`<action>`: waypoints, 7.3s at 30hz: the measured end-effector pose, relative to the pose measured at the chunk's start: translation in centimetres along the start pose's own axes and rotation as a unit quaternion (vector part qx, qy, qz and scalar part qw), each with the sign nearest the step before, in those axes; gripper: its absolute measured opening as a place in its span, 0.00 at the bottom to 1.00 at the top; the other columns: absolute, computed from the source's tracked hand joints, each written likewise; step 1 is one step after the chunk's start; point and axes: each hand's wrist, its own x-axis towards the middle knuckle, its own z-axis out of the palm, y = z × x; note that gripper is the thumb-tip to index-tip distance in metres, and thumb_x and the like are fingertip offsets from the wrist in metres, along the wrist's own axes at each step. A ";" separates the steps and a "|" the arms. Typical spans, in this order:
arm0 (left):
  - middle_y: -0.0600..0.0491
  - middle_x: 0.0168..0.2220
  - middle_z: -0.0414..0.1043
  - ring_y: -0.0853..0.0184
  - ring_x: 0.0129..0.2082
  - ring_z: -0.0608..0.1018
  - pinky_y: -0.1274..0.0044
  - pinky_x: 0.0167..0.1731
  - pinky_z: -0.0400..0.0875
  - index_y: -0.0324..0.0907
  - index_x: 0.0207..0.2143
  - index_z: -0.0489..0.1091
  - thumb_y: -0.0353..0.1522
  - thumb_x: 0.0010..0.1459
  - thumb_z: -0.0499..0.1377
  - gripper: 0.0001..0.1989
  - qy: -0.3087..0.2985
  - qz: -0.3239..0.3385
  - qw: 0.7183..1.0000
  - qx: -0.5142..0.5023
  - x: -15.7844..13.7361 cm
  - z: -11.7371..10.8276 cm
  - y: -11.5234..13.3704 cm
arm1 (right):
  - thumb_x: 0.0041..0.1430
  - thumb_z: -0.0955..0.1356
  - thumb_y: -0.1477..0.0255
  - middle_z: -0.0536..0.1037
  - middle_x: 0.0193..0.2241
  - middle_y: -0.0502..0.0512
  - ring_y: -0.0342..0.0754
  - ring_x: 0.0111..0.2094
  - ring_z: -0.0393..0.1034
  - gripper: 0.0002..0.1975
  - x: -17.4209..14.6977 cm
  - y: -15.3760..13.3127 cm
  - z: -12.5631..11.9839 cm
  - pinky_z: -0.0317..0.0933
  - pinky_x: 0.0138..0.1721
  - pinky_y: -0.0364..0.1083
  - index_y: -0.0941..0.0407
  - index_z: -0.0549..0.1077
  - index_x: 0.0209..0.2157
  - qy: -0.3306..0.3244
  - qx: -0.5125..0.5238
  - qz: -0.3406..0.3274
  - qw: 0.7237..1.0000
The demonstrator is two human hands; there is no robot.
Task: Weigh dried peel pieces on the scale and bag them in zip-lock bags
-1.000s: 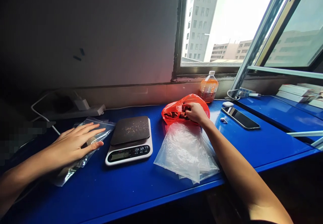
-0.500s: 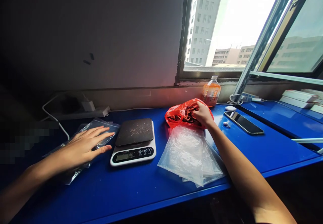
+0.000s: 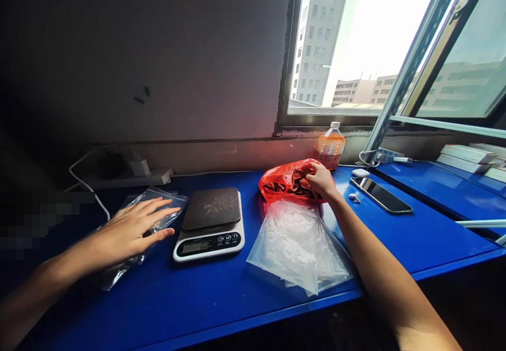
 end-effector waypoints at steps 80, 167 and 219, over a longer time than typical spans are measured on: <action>0.48 0.73 0.43 0.53 0.73 0.42 0.51 0.68 0.34 0.50 0.69 0.56 0.49 0.65 0.50 0.33 -0.168 0.004 0.984 0.063 -2.1 -1.3 2.3 | 0.58 0.67 0.80 0.80 0.32 0.54 0.42 0.28 0.71 0.10 -7.4 -14.9 7.9 0.63 0.32 0.42 0.56 0.81 0.34 -0.254 -0.076 -0.270 0.926; 0.48 0.73 0.45 0.50 0.73 0.44 0.50 0.68 0.35 0.50 0.67 0.59 0.49 0.63 0.53 0.33 -0.153 0.006 0.988 0.032 -2.2 -1.1 1.9 | 0.64 0.68 0.66 0.76 0.32 0.57 0.46 0.33 0.70 0.11 -8.4 -14.6 8.8 0.63 0.36 0.45 0.57 0.77 0.31 -0.208 -0.087 -0.349 0.910; 0.47 0.73 0.44 0.50 0.73 0.43 0.50 0.68 0.36 0.50 0.68 0.58 0.48 0.64 0.53 0.32 -0.164 0.006 0.986 0.035 -2.3 -1.5 2.5 | 0.66 0.67 0.71 0.81 0.41 0.58 0.47 0.39 0.77 0.10 -9.3 -15.8 10.7 0.70 0.42 0.46 0.55 0.80 0.41 -0.223 -0.078 -0.323 0.916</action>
